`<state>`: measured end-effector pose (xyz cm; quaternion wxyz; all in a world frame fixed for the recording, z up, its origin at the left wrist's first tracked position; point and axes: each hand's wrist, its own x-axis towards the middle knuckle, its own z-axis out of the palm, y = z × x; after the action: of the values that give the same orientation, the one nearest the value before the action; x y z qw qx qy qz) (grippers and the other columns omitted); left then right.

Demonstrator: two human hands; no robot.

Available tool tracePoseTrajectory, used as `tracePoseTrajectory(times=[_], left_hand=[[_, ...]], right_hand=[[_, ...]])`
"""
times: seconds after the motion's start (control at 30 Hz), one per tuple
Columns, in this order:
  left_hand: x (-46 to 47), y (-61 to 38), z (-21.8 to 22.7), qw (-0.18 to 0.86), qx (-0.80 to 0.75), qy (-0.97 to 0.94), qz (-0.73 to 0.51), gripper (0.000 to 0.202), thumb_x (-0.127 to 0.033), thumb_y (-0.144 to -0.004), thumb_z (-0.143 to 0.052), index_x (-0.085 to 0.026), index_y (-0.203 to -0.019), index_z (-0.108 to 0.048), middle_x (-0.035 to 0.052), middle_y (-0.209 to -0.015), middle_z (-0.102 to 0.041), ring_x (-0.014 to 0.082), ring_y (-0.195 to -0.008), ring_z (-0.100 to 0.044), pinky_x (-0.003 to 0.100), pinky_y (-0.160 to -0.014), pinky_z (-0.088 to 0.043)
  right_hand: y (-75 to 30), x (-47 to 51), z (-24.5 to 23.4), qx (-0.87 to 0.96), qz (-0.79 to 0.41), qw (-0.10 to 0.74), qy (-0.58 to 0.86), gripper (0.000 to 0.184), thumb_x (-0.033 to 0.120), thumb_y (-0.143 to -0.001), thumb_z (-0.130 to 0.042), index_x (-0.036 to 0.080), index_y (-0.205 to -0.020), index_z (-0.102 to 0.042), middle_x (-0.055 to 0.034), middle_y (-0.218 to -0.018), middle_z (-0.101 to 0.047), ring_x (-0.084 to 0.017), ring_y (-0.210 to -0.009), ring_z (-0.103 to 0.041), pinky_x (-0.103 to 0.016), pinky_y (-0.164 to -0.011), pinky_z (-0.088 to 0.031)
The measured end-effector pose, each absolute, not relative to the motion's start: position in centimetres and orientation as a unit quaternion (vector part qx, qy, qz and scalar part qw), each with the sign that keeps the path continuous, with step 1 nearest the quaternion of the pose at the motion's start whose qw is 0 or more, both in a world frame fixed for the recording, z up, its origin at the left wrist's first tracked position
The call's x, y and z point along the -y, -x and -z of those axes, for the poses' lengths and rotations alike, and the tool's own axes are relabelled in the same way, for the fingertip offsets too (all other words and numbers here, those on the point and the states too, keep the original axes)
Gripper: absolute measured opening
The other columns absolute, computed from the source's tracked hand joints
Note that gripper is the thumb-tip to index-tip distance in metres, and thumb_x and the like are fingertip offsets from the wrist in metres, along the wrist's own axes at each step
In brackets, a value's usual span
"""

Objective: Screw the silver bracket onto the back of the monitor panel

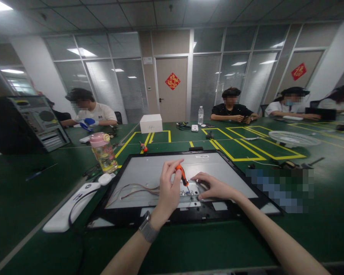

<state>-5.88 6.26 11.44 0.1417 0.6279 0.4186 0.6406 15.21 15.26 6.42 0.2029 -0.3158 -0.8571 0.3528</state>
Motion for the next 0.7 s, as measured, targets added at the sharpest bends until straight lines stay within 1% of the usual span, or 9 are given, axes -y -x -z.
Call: tracePoseTrajectory(times=[0.07,0.13,0.2,0.27,0.37,0.5,0.63,0.7], left_hand=[[-6.18,5.86,-11.46,0.140,-0.416,-0.633,-0.638,0.029,-0.023,-0.097,-0.046,-0.022,-0.115,-0.068,0.0040,-0.096,-0.059,0.0162,-0.087,-0.058,0.028,-0.079,-0.048],[-6.14,5.81,-11.47,0.133,-0.424,-0.630,-0.637,0.024,-0.023,-0.095,-0.050,-0.022,-0.111,-0.069,0.0030,-0.094,-0.057,0.0154,-0.083,-0.058,0.028,-0.078,-0.048],[-6.14,5.77,-11.47,0.129,-0.429,-0.626,-0.638,0.021,-0.025,-0.094,-0.055,-0.022,-0.108,-0.070,0.0030,-0.095,-0.056,0.0151,-0.082,-0.058,0.028,-0.079,-0.048],[-6.15,5.77,-11.46,0.135,-0.422,-0.629,-0.639,0.024,-0.025,-0.096,-0.052,-0.023,-0.112,-0.069,0.0038,-0.098,-0.056,0.0156,-0.085,-0.058,0.028,-0.080,-0.048],[-6.22,5.82,-11.45,0.145,-0.410,-0.633,-0.641,0.029,-0.025,-0.098,-0.047,-0.022,-0.117,-0.068,0.0040,-0.096,-0.058,0.0163,-0.086,-0.058,0.028,-0.079,-0.049],[-6.40,5.88,-11.38,0.137,-0.422,-0.621,-0.646,0.024,-0.026,-0.093,-0.057,-0.022,-0.113,-0.070,0.0029,-0.094,-0.056,0.0151,-0.082,-0.059,0.028,-0.079,-0.050],[-6.46,5.89,-11.34,0.139,-0.412,-0.626,-0.647,0.029,-0.027,-0.098,-0.047,-0.022,-0.118,-0.069,0.0044,-0.098,-0.059,0.0161,-0.088,-0.059,0.028,-0.081,-0.049],[-6.45,5.85,-11.37,0.136,-0.413,-0.626,-0.648,0.028,-0.027,-0.098,-0.048,-0.021,-0.115,-0.070,0.0039,-0.095,-0.059,0.0158,-0.086,-0.059,0.028,-0.080,-0.048]], right_hand=[[-15.22,-15.28,-6.37,0.856,-0.356,0.204,0.316,0.072,0.050,-0.068,-0.083,0.026,-0.132,-0.060,-0.0084,-0.127,-0.054,-0.029,-0.116,-0.054,-0.043,-0.103,-0.043],[-15.21,-15.27,-6.37,0.855,-0.358,0.204,0.314,0.072,0.050,-0.067,-0.083,0.026,-0.132,-0.060,-0.0084,-0.126,-0.055,-0.029,-0.114,-0.054,-0.043,-0.102,-0.044],[-15.18,-15.20,-6.45,0.855,-0.358,0.204,0.313,0.072,0.049,-0.068,-0.083,0.026,-0.131,-0.060,-0.0084,-0.125,-0.055,-0.028,-0.113,-0.054,-0.043,-0.101,-0.044],[-15.13,-15.09,-6.59,0.855,-0.359,0.203,0.316,0.071,0.049,-0.068,-0.082,0.026,-0.131,-0.060,-0.0085,-0.125,-0.054,-0.028,-0.113,-0.054,-0.043,-0.100,-0.045],[-15.06,-14.96,-6.79,0.853,-0.362,0.201,0.319,0.071,0.049,-0.068,-0.082,0.025,-0.131,-0.060,-0.0088,-0.126,-0.054,-0.028,-0.113,-0.054,-0.042,-0.100,-0.045],[-15.06,-14.94,-6.86,0.851,-0.364,0.200,0.321,0.072,0.048,-0.067,-0.083,0.025,-0.131,-0.060,-0.0093,-0.126,-0.054,-0.029,-0.114,-0.054,-0.043,-0.102,-0.044],[-15.06,-15.06,-6.70,0.851,-0.362,0.202,0.322,0.072,0.051,-0.067,-0.082,0.025,-0.131,-0.061,-0.0091,-0.127,-0.054,-0.030,-0.117,-0.053,-0.044,-0.103,-0.043],[-15.04,-15.12,-6.62,0.851,-0.364,0.203,0.318,0.072,0.052,-0.067,-0.082,0.026,-0.130,-0.061,-0.0087,-0.126,-0.055,-0.030,-0.115,-0.054,-0.045,-0.103,-0.043]])
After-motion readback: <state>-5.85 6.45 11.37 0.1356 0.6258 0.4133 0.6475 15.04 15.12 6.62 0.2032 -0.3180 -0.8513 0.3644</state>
